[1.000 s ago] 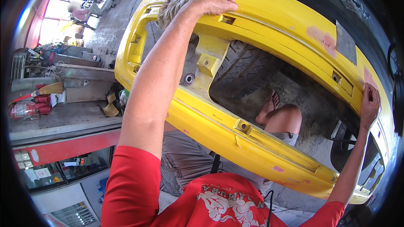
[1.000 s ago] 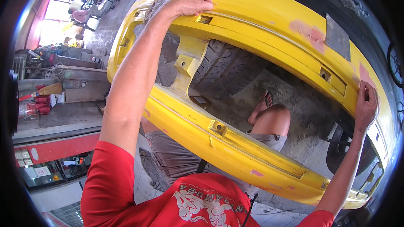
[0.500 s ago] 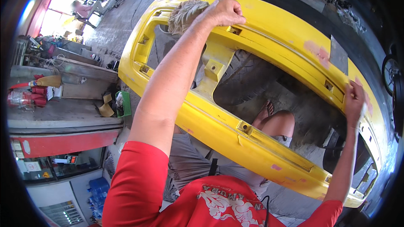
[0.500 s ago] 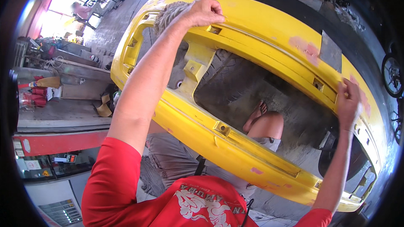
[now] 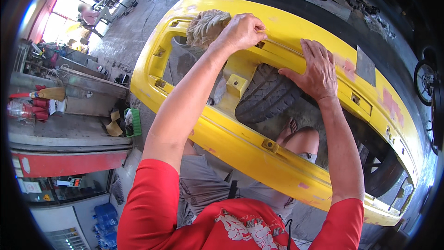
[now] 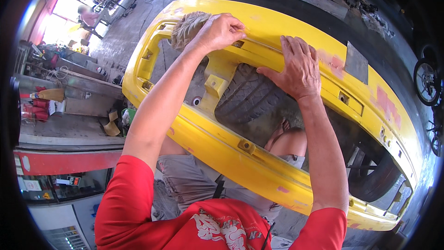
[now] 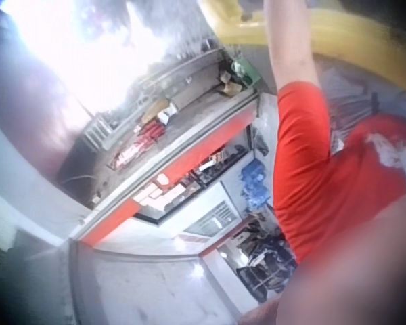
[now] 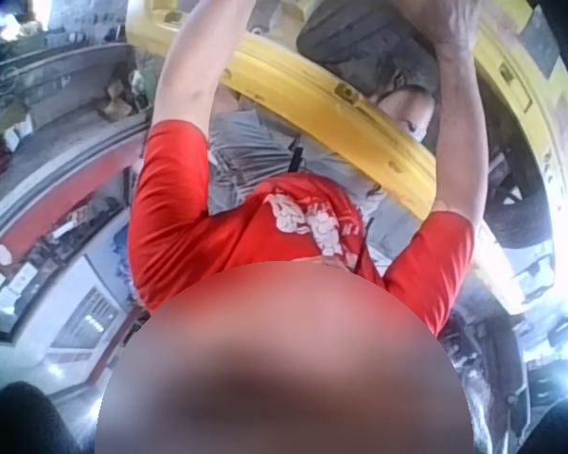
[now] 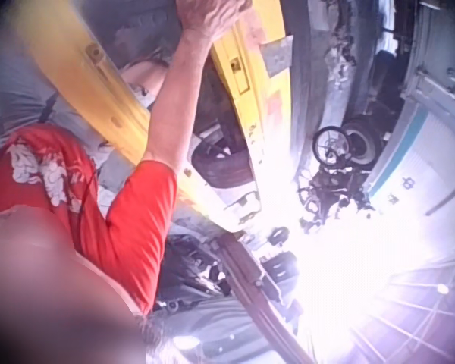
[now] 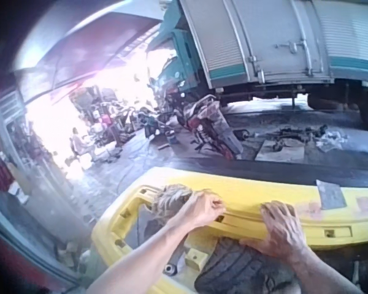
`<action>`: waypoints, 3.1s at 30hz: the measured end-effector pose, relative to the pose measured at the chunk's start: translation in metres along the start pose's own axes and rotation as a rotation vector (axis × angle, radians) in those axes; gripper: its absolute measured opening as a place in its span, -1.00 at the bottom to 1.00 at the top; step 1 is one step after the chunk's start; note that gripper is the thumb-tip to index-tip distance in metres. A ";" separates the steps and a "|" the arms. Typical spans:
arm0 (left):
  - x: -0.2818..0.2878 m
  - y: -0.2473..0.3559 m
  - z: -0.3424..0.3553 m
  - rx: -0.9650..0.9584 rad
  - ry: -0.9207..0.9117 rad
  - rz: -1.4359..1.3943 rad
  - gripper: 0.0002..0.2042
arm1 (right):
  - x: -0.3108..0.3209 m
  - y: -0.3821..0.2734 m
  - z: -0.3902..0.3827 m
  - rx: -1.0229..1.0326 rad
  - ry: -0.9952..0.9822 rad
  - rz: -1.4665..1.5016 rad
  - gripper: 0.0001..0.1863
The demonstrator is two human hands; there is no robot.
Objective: The person sits on the floor and sands a yellow car bumper with a sanding block, then wipes the surface with a cloth. The person repeatedly sands and wipes different sections of the bumper throughout the clip.
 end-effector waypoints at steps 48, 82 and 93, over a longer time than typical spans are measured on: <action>-0.006 -0.012 0.029 0.220 -0.107 -0.123 -0.86 | -0.009 0.002 -0.005 -0.010 0.070 0.010 0.03; -0.052 0.051 -0.033 -0.413 0.115 -0.076 -0.59 | -0.002 0.035 -0.013 -0.142 0.248 0.348 -0.41; 0.053 -0.111 -0.070 0.421 0.327 0.392 -0.79 | 0.001 0.007 0.002 -0.062 0.261 0.064 -0.63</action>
Point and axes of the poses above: each hand's wrist, its own z-axis towards the middle knuckle, its own x-axis out of the back of the hand, y = z × x, the point moved 3 cm from there along z, towards the middle knuckle, and after that the axes turned 14 degrees about -y, right-handed, at the moved point
